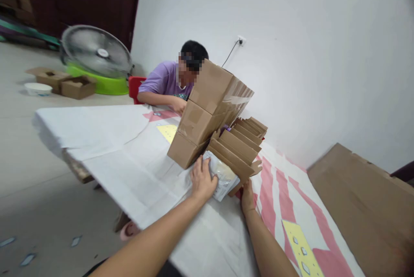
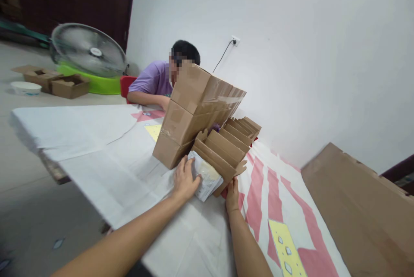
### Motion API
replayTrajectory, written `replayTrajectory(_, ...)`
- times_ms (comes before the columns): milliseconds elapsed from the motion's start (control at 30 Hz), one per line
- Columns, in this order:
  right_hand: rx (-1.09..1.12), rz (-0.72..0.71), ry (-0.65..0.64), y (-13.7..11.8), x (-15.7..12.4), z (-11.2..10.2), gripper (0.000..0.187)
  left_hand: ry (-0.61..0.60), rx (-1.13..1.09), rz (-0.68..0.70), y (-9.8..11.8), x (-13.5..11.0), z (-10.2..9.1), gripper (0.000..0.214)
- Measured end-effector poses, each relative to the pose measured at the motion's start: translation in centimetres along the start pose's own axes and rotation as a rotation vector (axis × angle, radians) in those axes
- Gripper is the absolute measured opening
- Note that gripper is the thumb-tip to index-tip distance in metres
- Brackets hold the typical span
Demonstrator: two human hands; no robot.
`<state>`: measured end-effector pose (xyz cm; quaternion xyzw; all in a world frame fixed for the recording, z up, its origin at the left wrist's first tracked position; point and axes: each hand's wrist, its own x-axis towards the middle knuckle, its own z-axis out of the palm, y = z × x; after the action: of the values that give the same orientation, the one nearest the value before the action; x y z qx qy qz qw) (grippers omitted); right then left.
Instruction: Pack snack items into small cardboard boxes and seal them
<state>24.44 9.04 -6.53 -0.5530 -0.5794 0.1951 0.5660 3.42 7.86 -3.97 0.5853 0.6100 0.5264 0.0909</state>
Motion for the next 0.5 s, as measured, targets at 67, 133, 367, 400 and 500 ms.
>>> replayTrajectory(67,0.071,-0.011,-0.058,-0.1,-0.1,-0.2,0.048,-0.036,0.022,0.007,0.1,-0.2,0.1,0.063)
replayTrajectory(133,0.155,-0.019,-0.144,-0.1,-0.2,-0.3,0.048,-0.056,0.035,0.010,0.1,-0.1,0.1,0.063)
replayTrajectory(367,0.295,0.055,-0.284,0.2,-0.6,0.4,0.081,-0.117,0.118,0.022,0.4,0.1,0.0,0.056)
replayTrajectory(400,0.300,0.063,-0.264,0.2,-0.6,0.5,0.083,-0.129,0.162,0.021,0.8,-0.1,-0.4,0.055)
replayTrajectory(500,0.317,0.054,-0.206,0.2,-0.7,0.4,0.083,-0.233,0.333,0.068,2.4,-0.9,-1.8,0.058)
